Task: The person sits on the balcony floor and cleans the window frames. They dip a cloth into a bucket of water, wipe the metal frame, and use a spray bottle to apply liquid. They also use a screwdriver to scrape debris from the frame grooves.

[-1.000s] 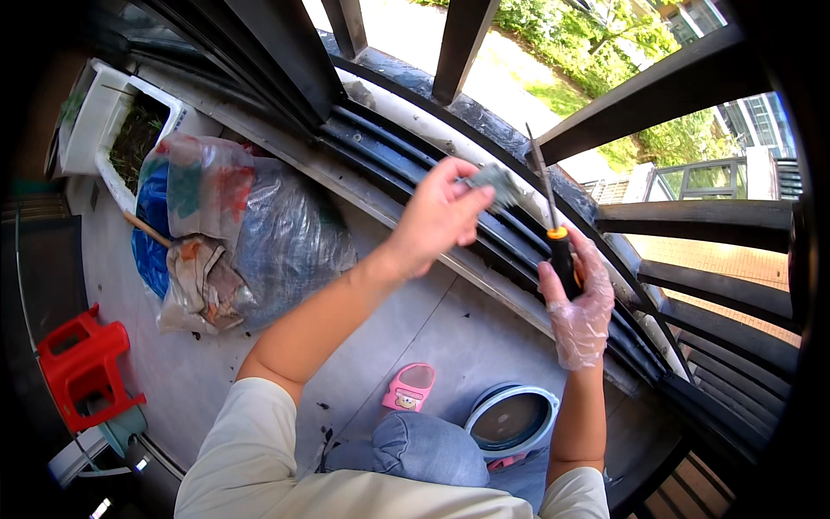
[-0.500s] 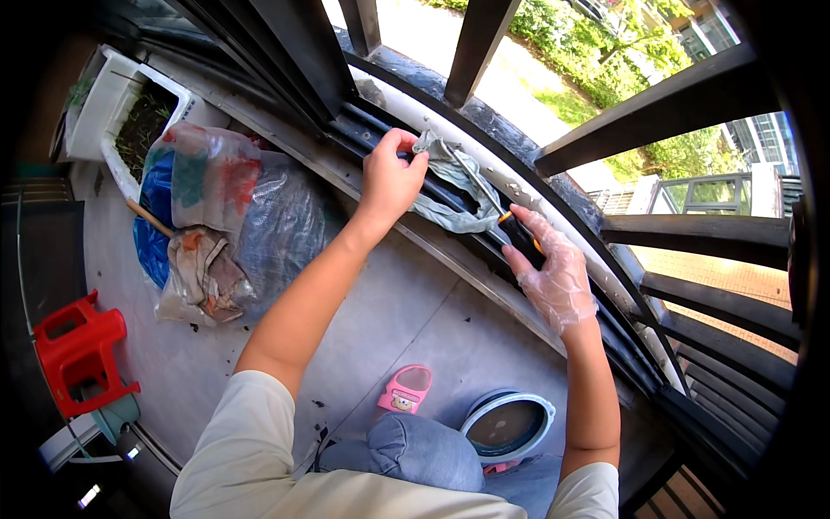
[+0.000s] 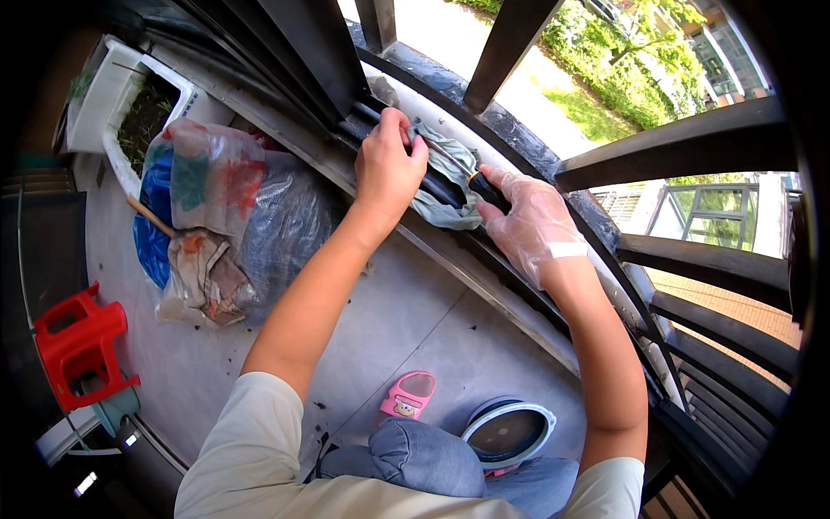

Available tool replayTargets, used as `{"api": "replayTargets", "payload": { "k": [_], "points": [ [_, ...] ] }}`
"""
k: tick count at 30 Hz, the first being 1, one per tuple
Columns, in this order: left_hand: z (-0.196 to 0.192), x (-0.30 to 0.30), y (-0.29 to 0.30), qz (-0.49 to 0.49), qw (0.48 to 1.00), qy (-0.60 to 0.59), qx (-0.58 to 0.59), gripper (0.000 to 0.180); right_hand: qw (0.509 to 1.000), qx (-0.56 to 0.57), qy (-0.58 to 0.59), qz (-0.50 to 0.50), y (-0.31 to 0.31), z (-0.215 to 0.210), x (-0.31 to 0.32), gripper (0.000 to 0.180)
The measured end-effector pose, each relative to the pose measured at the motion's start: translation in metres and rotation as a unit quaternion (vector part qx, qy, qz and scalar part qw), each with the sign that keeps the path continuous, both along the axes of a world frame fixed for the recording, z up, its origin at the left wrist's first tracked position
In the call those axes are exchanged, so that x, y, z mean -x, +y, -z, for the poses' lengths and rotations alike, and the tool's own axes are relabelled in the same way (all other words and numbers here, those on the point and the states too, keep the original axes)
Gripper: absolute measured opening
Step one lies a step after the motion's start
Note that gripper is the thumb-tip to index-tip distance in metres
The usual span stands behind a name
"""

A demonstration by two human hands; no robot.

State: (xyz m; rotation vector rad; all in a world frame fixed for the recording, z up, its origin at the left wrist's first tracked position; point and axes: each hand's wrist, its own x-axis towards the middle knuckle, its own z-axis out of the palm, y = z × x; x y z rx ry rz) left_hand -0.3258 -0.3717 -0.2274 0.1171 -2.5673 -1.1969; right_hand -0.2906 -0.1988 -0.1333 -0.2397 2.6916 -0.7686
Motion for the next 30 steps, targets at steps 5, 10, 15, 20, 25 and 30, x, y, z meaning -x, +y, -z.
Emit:
{"api": "replayTargets", "payload": {
  "k": [5, 10, 15, 20, 25, 30],
  "points": [
    [-0.003, -0.014, 0.004, 0.031, 0.998, 0.007, 0.048, 0.016, 0.999, -0.024, 0.011, -0.041, -0.007, 0.009, 0.019, 0.037],
    [-0.001, -0.029, -0.006, 0.036, 0.997, 0.007, 0.066, 0.017, 0.998, -0.013, 0.031, -0.046, -0.005, -0.008, 0.011, 0.036],
    [-0.008, -0.033, -0.001, 0.043, 0.994, -0.02, 0.097, 0.021, 0.991, -0.026, 0.11, -0.07, -0.011, -0.004, 0.008, 0.029],
    [-0.006, -0.03, -0.003, 0.052, 0.988, -0.036, 0.141, 0.023, 0.988, -0.056, 0.101, -0.103, -0.018, -0.002, 0.021, 0.026],
    [-0.006, -0.025, -0.006, 0.06, 0.986, -0.012, 0.158, 0.02, 0.989, -0.032, 0.101, -0.101, -0.009, -0.003, 0.026, 0.024],
    [-0.009, -0.033, -0.009, 0.104, 0.986, 0.015, 0.13, 0.016, 0.989, -0.096, 0.006, -0.109, -0.02, -0.015, 0.037, 0.026]
  ]
}}
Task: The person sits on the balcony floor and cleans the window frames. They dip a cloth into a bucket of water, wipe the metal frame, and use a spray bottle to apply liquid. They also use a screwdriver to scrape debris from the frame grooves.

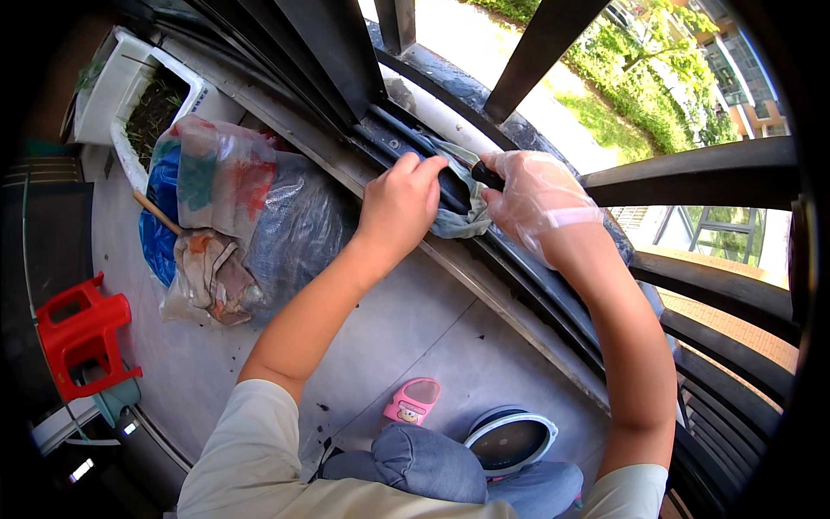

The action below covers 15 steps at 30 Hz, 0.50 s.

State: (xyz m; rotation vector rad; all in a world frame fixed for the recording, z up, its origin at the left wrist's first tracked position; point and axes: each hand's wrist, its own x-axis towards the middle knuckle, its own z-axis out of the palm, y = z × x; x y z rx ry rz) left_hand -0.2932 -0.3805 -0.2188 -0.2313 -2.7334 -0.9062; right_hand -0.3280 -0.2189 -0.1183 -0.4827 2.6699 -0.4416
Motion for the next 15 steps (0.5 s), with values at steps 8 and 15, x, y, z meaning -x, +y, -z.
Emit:
{"api": "replayTargets", "payload": {
  "k": [8, 15],
  "points": [
    [0.004, 0.003, 0.0, 0.019, 1.0, -0.002, 0.013, 0.016, 1.0, -0.009, -0.001, -0.004, -0.025, 0.011, 0.014, 0.035],
    [0.004, 0.004, -0.004, 0.05, 0.999, -0.003, -0.003, 0.021, 1.0, -0.018, 0.003, -0.016, -0.028, 0.008, 0.014, 0.035]
  ]
}}
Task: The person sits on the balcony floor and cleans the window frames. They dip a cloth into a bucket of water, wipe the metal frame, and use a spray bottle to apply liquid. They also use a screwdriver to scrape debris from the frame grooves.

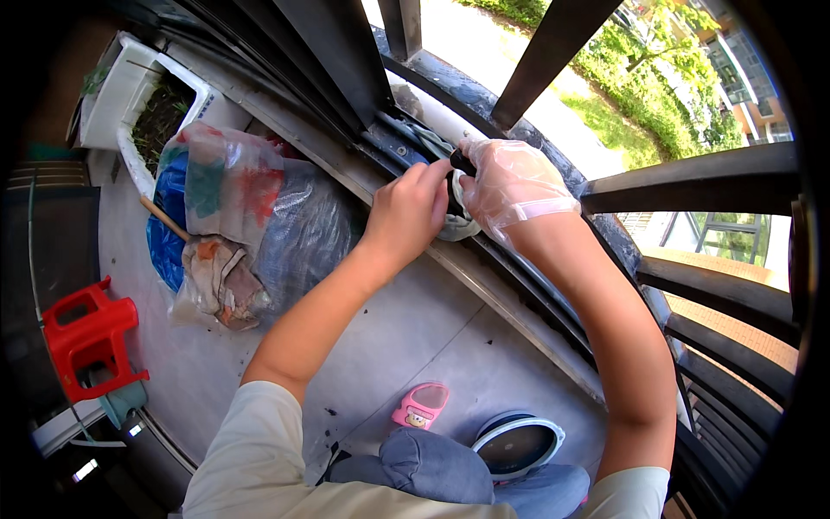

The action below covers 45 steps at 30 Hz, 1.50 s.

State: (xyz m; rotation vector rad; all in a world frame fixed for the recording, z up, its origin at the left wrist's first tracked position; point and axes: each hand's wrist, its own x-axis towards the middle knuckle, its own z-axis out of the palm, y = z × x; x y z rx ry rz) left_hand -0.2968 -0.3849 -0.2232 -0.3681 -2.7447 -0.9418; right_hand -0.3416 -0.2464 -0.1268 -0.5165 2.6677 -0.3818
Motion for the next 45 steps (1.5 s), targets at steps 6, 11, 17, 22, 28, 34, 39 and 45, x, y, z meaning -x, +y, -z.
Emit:
{"api": "replayTargets", "payload": {
  "k": [6, 11, 17, 22, 28, 34, 39, 45],
  "points": [
    [0.002, -0.001, 0.006, 0.014, 1.0, -0.001, 0.011, 0.016, 1.0, -0.006, -0.024, 0.012, -0.012, -0.012, 0.014, 0.025],
    [0.007, 0.002, 0.005, 0.005, 0.999, -0.029, 0.041, 0.01, 0.998, -0.002, -0.055, 0.023, -0.03, -0.013, 0.02, 0.022],
    [0.009, 0.005, 0.009, -0.015, 0.998, -0.009, 0.064, 0.009, 0.986, 0.122, -0.043, 0.107, -0.019, 0.028, 0.005, 0.034],
    [0.017, 0.003, 0.011, -0.023, 0.998, 0.031, 0.053, 0.006, 0.956, 0.239, -0.062, 0.159, -0.007, 0.051, -0.002, 0.041],
    [0.013, 0.004, 0.009, -0.013, 0.995, 0.037, 0.091, 0.01, 0.99, 0.105, -0.019, 0.09, -0.009, 0.011, -0.001, 0.032],
    [0.015, 0.0, 0.006, -0.012, 0.997, 0.017, 0.08, 0.013, 0.999, -0.012, -0.04, 0.002, -0.028, -0.027, 0.011, 0.02],
    [0.016, 0.001, 0.008, -0.02, 0.998, 0.013, 0.053, 0.012, 0.996, 0.029, -0.05, 0.067, -0.031, 0.001, 0.005, 0.022],
    [0.019, 0.001, 0.015, -0.064, 0.997, 0.025, 0.034, 0.014, 0.957, 0.222, -0.081, 0.168, -0.013, 0.044, -0.001, 0.043]
  ]
}}
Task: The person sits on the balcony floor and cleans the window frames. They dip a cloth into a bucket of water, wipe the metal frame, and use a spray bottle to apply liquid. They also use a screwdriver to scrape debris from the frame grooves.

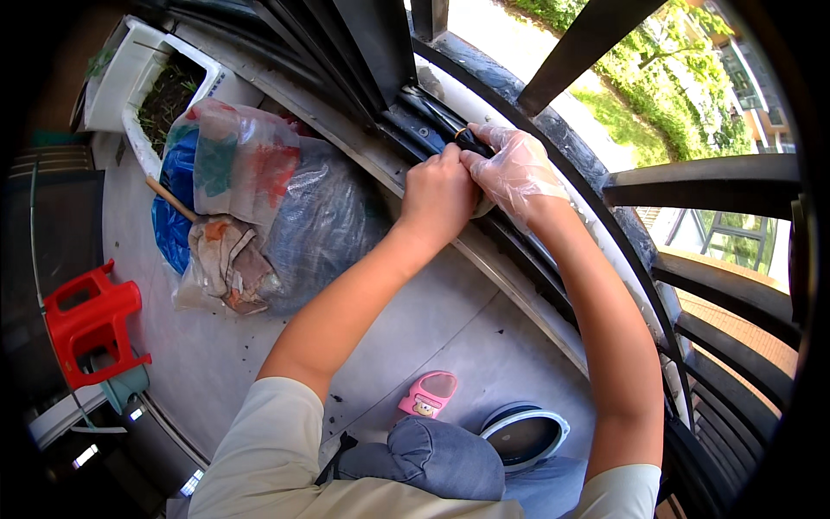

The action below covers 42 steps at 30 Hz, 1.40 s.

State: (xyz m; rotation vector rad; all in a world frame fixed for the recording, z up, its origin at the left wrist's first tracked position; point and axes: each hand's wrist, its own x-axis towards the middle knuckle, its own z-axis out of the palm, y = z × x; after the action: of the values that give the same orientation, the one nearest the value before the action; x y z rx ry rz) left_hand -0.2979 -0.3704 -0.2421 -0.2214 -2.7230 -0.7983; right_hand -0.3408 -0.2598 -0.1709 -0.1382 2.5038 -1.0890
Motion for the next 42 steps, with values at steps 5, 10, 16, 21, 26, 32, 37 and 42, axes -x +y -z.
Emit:
{"api": "replayTargets", "payload": {
  "k": [5, 10, 16, 21, 26, 32, 37, 42],
  "points": [
    [0.0, -0.001, -0.001, 0.017, 0.999, 0.03, 0.014, 0.016, 0.997, 0.074, -0.011, 0.008, 0.01, 0.022, 0.0, 0.044],
    [0.004, -0.001, -0.004, 0.025, 0.998, 0.045, 0.021, 0.011, 0.995, 0.026, -0.093, 0.011, 0.008, 0.0, 0.002, 0.046],
    [-0.007, -0.005, -0.018, 0.003, 0.987, 0.03, -0.157, 0.016, 0.987, -0.151, -0.022, -0.053, -0.001, -0.036, 0.009, 0.028],
    [-0.008, 0.01, -0.048, -0.1, 0.984, 0.0, -0.149, 0.024, 0.993, -0.106, -0.045, -0.024, -0.011, -0.024, 0.018, 0.025],
    [-0.013, 0.032, -0.051, -0.143, 0.984, -0.038, -0.104, 0.028, 0.999, 0.012, -0.029, 0.034, 0.001, 0.016, 0.0, 0.042],
    [-0.011, 0.039, -0.049, -0.152, 0.987, -0.032, -0.032, 0.028, 0.999, 0.043, 0.023, 0.008, 0.011, 0.032, -0.002, 0.041],
    [-0.011, 0.036, -0.046, -0.139, 0.989, -0.041, -0.022, 0.029, 0.998, 0.033, 0.051, 0.001, 0.009, 0.029, -0.006, 0.041],
    [-0.009, 0.044, -0.048, -0.115, 0.992, -0.03, 0.05, 0.029, 0.995, 0.019, 0.096, -0.005, 0.01, 0.03, -0.009, 0.041]
  ]
}}
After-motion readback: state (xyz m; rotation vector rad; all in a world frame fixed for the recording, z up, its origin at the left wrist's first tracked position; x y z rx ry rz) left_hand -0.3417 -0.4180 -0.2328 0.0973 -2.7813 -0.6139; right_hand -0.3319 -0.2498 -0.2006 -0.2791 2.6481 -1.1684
